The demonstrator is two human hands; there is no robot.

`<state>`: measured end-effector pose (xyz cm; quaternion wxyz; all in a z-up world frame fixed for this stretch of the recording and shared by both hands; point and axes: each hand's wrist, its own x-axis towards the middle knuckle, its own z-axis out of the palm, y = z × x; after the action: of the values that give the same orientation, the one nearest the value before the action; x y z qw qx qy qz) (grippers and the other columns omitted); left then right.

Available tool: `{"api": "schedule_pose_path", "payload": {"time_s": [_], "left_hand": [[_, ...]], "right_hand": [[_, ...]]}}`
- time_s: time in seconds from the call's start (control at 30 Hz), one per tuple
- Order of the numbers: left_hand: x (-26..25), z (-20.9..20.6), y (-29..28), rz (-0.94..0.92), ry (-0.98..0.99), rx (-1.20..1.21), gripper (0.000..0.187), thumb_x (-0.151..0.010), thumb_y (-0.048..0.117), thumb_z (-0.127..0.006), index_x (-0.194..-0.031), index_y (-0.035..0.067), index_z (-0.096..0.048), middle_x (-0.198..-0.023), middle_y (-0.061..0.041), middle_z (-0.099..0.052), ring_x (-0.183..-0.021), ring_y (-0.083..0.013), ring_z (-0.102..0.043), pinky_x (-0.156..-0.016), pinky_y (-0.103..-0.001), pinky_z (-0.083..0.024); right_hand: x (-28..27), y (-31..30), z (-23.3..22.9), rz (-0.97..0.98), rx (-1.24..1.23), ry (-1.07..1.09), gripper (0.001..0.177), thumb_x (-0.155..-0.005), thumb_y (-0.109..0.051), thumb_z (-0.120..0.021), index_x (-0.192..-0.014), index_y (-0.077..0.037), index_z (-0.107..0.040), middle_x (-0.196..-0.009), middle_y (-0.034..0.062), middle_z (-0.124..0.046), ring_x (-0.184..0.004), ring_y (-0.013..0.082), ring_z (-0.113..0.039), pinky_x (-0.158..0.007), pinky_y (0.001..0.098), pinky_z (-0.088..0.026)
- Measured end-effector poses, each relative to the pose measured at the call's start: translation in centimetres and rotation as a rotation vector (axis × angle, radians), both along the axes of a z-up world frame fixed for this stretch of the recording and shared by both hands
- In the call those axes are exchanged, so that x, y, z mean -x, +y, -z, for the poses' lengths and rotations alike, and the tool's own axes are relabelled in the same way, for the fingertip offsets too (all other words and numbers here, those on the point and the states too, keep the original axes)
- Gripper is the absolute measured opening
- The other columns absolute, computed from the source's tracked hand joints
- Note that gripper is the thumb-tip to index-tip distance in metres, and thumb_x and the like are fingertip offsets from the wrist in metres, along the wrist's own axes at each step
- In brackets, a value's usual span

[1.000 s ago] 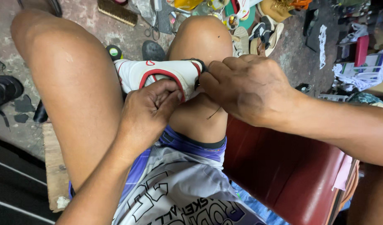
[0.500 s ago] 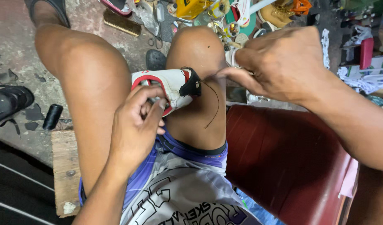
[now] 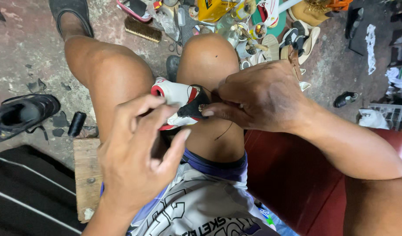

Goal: The person is repairing a white and red shoe by hand-sewing the sole to the upper. They use a needle and thread to stitch the damaged area, pulling the thread tight after each pass.

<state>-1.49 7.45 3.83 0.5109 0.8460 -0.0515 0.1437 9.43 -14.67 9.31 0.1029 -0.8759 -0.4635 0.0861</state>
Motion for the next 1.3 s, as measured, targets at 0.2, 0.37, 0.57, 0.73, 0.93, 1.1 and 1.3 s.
{"api": "schedule_pose_path", "payload": {"time_s": [0.2, 0.37, 0.57, 0.73, 0.93, 1.1, 1.3], "left_hand": [[-1.0, 0.0, -0.6, 0.064, 0.002, -0.074, 0.016, -0.091, 0.003, -0.077, -0.104, 0.005, -0.069, -0.103, -0.009, -0.069, -0.094, -0.0262, -0.069, -0.081, -0.038, -0.054], [0.1, 1.6, -0.6, 0.028, 0.218, 0.226, 0.014, -0.098, 0.000, -0.068, -0.112, 0.002, -0.066, -0.094, -0.008, -0.066, -0.082, -0.0119, -0.068, -0.073, -0.025, -0.052], [2.4, 3.5, 0.8, 0.046, 0.352, 0.807, 0.026, -0.103, 0.000, -0.059, -0.129, -0.003, -0.052, -0.103, -0.010, -0.067, -0.090, -0.0125, -0.060, -0.088, -0.026, -0.050], [3.0, 4.7, 0.8, 0.117, 0.248, 1.030, 0.019, -0.112, 0.003, -0.058, -0.129, -0.003, -0.052, -0.090, -0.006, -0.060, -0.086, -0.0133, -0.059, -0.099, -0.035, -0.051], [3.0, 5.0, 0.5, 0.128, 0.267, 1.146, 0.022, -0.110, 0.003, -0.056, -0.130, -0.003, -0.051, -0.085, -0.006, -0.059, -0.085, -0.0132, -0.060, -0.098, -0.039, -0.053], [2.8, 4.9, 0.8, 0.162, 0.277, 1.158, 0.023, -0.110, 0.003, -0.056, -0.133, -0.003, -0.052, -0.088, -0.007, -0.060, -0.085, -0.0129, -0.061, -0.092, -0.035, -0.054], [2.3, 4.9, 1.5, 0.123, 0.346, 1.079, 0.027, -0.105, 0.004, -0.054, -0.132, -0.002, -0.055, -0.092, -0.011, -0.066, -0.091, -0.0186, -0.068, -0.081, -0.026, -0.052]], "right_hand": [[0.0, 0.0, 1.1, 0.039, 0.025, 0.022, 0.047, -0.087, -0.054, -0.078, -0.069, -0.013, -0.063, -0.061, 0.0022, -0.055, -0.059, 0.0238, -0.062, -0.051, 0.0402, -0.044], [-1.5, 0.2, 2.6, -0.260, -0.358, 0.357, 0.031, -0.088, -0.039, -0.073, -0.098, -0.010, -0.066, -0.086, 0.0048, -0.061, -0.077, 0.0243, -0.067, -0.067, 0.0395, -0.051], [-2.0, 0.9, 3.5, -0.162, -0.326, 0.298, 0.029, -0.094, -0.012, -0.072, -0.122, -0.011, -0.066, -0.116, 0.0055, -0.062, -0.100, 0.0232, -0.068, -0.080, 0.0364, -0.055], [-2.6, 1.4, 3.3, -0.310, -0.194, 0.284, 0.023, -0.089, -0.021, -0.077, -0.101, -0.008, -0.062, -0.112, 0.0054, -0.060, -0.090, 0.0238, -0.068, -0.071, 0.0401, -0.051], [-2.0, 1.5, 2.8, -0.245, -0.217, 0.315, 0.022, -0.095, -0.016, -0.074, -0.103, -0.006, -0.057, -0.115, 0.0051, -0.059, -0.089, 0.0209, -0.069, -0.073, 0.0378, -0.053], [-1.4, 1.3, 2.1, -0.120, -0.246, 0.392, 0.023, -0.092, -0.010, -0.073, -0.109, -0.005, -0.057, -0.120, 0.0038, -0.060, -0.093, 0.0210, -0.070, -0.072, 0.0336, -0.057], [-1.0, 1.8, 2.2, -0.287, -0.189, 0.051, 0.029, -0.083, -0.006, -0.077, -0.109, -0.010, -0.065, -0.115, 0.0006, -0.062, -0.089, 0.0187, -0.071, -0.072, 0.0336, -0.058]]}}
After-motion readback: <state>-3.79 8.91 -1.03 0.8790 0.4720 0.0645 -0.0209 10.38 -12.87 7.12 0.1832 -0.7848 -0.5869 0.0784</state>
